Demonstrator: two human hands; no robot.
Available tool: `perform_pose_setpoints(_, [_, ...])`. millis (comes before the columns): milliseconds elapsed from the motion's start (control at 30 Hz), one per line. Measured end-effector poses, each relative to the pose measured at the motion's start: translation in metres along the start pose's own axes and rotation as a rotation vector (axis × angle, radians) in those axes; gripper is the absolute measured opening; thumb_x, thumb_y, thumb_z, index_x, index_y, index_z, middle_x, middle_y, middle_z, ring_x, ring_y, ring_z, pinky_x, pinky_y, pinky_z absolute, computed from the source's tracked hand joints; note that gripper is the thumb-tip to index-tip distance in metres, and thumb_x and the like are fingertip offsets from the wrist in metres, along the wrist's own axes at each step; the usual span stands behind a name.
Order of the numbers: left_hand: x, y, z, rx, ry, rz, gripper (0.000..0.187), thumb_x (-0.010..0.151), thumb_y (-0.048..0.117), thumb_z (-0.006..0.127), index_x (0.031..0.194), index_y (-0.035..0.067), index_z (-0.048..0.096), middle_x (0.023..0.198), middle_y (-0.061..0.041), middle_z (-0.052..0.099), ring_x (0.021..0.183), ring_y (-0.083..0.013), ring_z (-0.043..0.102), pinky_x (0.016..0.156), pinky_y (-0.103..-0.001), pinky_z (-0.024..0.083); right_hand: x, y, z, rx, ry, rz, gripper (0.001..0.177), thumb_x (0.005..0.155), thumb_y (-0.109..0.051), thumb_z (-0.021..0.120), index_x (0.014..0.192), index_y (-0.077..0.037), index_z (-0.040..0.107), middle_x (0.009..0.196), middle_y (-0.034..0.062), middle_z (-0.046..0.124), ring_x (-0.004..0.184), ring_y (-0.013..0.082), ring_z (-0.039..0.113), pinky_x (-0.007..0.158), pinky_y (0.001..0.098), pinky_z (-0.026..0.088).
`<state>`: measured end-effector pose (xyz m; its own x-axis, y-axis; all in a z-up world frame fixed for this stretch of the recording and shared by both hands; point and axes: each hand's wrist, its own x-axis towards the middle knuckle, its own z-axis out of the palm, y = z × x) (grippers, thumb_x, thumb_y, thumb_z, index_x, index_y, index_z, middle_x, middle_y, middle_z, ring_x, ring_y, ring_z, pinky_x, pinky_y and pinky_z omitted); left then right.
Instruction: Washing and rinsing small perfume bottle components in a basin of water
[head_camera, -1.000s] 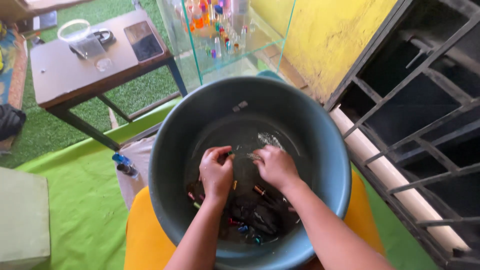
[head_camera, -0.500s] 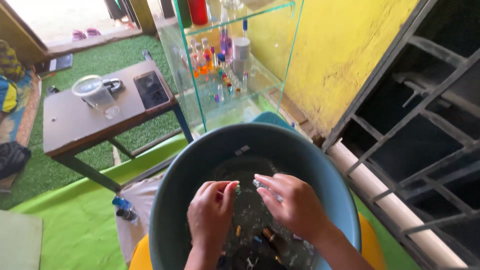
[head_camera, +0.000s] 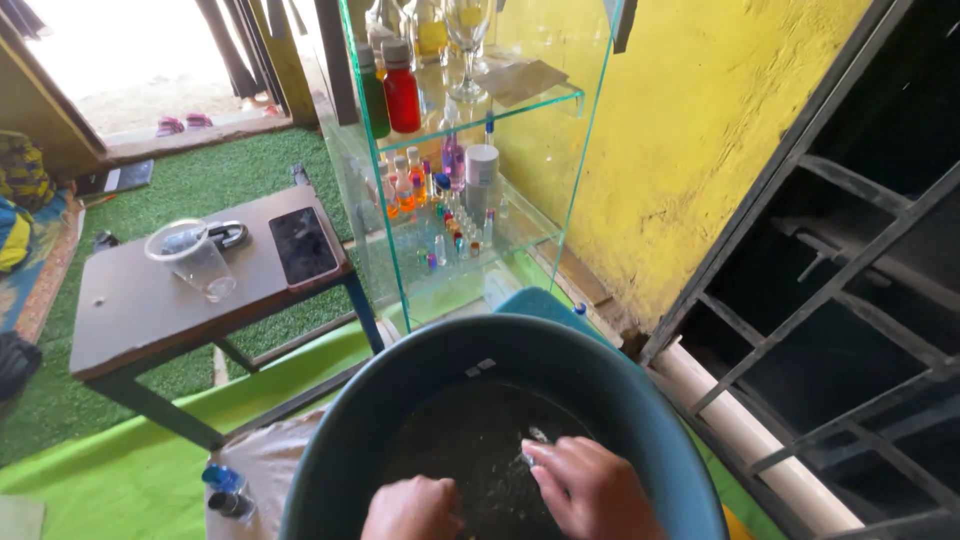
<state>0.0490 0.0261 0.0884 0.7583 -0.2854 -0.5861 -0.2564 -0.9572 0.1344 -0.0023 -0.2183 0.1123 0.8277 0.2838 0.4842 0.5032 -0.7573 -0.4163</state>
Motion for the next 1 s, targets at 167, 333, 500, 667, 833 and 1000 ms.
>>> perform_pose_setpoints(167, [0.0,0.008,-0.045,-0.143,0.482,0.121,0.03,0.09,0.055,0.07,0.089,0.026,0.065,0.084,0.0,0.072,0.086,-0.0302,0.07,0.07,-0.05,0.052,0.031,0.028,-0.011,0.005,-0.08,0.275,0.032,0.094,-0.034,0.057,0.118,-0.021,0.074,0.108,-0.0013,0.078,0.096,0.0219,0.075,0.076,0.0377,0.057])
perform_pose_setpoints(333, [0.006,0.002,-0.108,-0.476,0.729,0.062,0.02,0.088,0.047,0.067,0.087,0.027,0.071,0.079,0.001,0.074,0.078,-0.0273,0.069,0.067,-0.046,0.048,0.088,0.043,-0.014,0.574,-0.034,0.787,0.045,0.094,-0.021,0.065,0.139,-0.02,0.073,0.111,-0.005,0.083,0.083,0.0044,0.072,0.07,0.018,0.048])
perform_pose_setpoints(500, [0.076,-0.016,-0.147,-0.528,0.926,0.113,0.018,0.086,0.026,0.066,0.1,0.018,0.074,0.092,-0.005,0.073,0.079,-0.0297,0.071,0.07,-0.047,0.053,0.153,0.069,-0.009,0.819,0.138,0.804,0.021,0.092,-0.006,0.069,0.113,-0.002,0.069,0.11,0.0147,0.083,0.106,0.0173,0.076,0.1,0.0287,0.058])
perform_pose_setpoints(667, [0.175,-0.036,-0.172,-0.323,0.886,0.045,0.017,0.087,0.023,0.068,0.103,0.017,0.072,0.093,-0.012,0.072,0.088,-0.0396,0.074,0.075,-0.052,0.062,0.21,0.164,0.041,0.637,0.278,0.572,0.034,0.085,-0.01,0.082,0.116,-0.003,0.071,0.099,0.0097,0.08,0.092,0.0131,0.07,0.088,0.0319,0.058])
perform_pose_setpoints(833, [0.274,-0.051,-0.178,-0.07,0.827,-0.108,0.013,0.081,0.012,0.068,0.094,0.012,0.068,0.089,-0.008,0.071,0.084,-0.0341,0.077,0.07,-0.048,0.064,0.272,0.258,0.097,0.343,0.332,0.646,0.027,0.079,-0.021,0.089,0.103,-0.018,0.077,0.08,-0.0073,0.075,0.076,0.0048,0.069,0.073,0.0218,0.058])
perform_pose_setpoints(1000, [0.342,-0.057,-0.187,0.002,0.706,-0.222,0.014,0.083,0.008,0.071,0.097,0.005,0.075,0.091,-0.012,0.074,0.085,-0.0346,0.076,0.059,-0.057,0.062,0.318,0.318,0.149,0.125,0.213,0.686,0.026,0.077,-0.026,0.085,0.103,-0.028,0.078,0.083,-0.0116,0.077,0.084,0.0106,0.074,0.081,0.0314,0.059])
